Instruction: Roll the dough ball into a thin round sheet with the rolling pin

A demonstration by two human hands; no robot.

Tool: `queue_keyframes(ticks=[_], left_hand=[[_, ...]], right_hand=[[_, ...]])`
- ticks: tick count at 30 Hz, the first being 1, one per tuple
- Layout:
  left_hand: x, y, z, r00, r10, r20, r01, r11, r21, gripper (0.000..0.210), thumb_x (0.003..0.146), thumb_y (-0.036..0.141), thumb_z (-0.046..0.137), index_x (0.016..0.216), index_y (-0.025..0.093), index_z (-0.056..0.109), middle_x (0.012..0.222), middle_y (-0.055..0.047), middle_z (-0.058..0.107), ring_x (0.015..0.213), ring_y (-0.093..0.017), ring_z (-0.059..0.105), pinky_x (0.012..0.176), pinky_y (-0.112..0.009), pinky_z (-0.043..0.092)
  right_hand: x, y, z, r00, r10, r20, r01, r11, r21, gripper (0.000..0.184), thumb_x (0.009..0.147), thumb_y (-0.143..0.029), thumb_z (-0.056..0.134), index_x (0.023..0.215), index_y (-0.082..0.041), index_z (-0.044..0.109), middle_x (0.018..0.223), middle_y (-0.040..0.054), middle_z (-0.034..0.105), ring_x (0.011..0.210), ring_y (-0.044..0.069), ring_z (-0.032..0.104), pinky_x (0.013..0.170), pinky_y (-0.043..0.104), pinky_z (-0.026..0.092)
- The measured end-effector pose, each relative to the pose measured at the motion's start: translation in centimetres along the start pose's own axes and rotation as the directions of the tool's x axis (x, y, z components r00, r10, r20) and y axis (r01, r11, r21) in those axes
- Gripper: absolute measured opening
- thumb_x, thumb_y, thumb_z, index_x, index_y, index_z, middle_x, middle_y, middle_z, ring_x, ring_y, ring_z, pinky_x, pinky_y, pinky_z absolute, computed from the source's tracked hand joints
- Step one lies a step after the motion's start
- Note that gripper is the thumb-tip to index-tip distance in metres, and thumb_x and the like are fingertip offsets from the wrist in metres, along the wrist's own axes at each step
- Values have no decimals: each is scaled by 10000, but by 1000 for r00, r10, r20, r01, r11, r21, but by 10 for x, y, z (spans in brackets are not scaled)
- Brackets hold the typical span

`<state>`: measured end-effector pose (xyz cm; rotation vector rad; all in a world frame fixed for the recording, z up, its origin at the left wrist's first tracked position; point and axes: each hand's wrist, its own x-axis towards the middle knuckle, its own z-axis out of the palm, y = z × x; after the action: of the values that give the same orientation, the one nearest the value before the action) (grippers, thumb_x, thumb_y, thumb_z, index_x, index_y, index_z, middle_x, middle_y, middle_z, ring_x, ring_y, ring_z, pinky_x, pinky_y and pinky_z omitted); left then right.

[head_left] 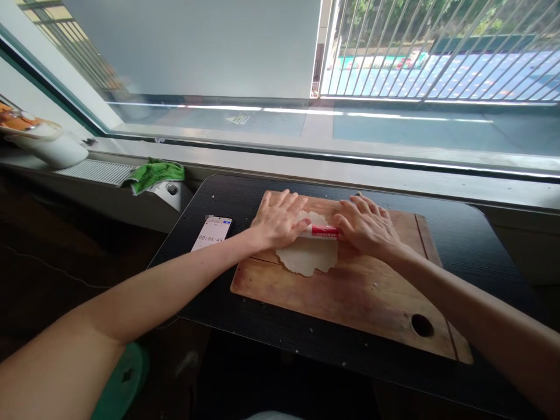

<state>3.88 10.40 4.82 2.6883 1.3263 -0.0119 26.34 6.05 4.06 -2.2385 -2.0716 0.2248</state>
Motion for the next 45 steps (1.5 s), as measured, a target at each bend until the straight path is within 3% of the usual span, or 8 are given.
queue_keyframes(ticks=[6,13,20,26,31,33,39,45], left_hand=[[44,-12,-12,984,-179,-15,179,984,-24,644,1048,484,179,1610,175,247,1696,-103,204,1576,-282,112,1246,-603,104],[0,3,1,1000,-11,-16,11,1000,-4,661,1032,542,203,1599,214,293,1670,-86,292,1561,-298,177,1243,-611,104],[39,-8,-11,973,-228,26,229,970,-78,678,1034,505,160,1615,161,222,1688,-103,229,1570,-300,136,1236,-621,129],[3,3,-2,998,-69,-5,69,997,-25,668,1017,546,212,1599,226,289,1667,-66,304,1554,-289,200,1247,-583,140],[43,-9,-10,977,-212,20,212,975,-67,689,1025,519,181,1616,168,219,1691,-99,222,1574,-301,115,1242,-611,113],[41,-9,-10,974,-222,47,225,971,-86,695,1024,522,155,1615,164,218,1691,-99,220,1573,-304,125,1238,-618,124],[5,2,0,1000,-13,4,13,1000,-15,668,1013,547,229,1592,222,305,1666,-74,304,1554,-292,198,1247,-589,121],[51,-13,-10,971,-238,-17,236,969,-75,662,1032,490,195,1608,168,247,1687,-120,228,1572,-299,128,1240,-611,114]], right_hand=[[45,-1,-6,984,172,-52,-171,985,29,651,1003,-488,281,1544,-141,382,1618,180,346,1489,353,289,1179,568,279],[-5,3,8,977,-135,-166,135,991,-12,542,997,-480,311,1413,-224,546,1518,122,506,1454,330,347,1162,549,312],[40,1,-4,993,80,-83,-75,995,65,606,991,-486,301,1473,-163,476,1532,170,474,1427,351,373,1132,565,337],[-7,2,2,985,-132,-115,131,991,-20,520,991,-479,311,1358,-228,580,1479,114,545,1425,318,379,1136,513,350],[36,4,-5,992,68,-105,-62,996,65,648,980,-520,305,1517,-174,415,1569,161,434,1451,351,345,1141,558,330],[36,3,-5,992,82,-95,-75,994,77,657,975,-528,300,1513,-170,420,1558,170,444,1438,362,361,1129,573,339],[-4,9,7,977,-150,-149,154,988,11,538,978,-497,299,1385,-254,555,1446,107,574,1414,328,383,1120,542,355],[48,10,-2,987,40,-157,-28,996,83,627,972,-518,323,1479,-175,460,1542,170,453,1447,366,326,1130,587,316]])
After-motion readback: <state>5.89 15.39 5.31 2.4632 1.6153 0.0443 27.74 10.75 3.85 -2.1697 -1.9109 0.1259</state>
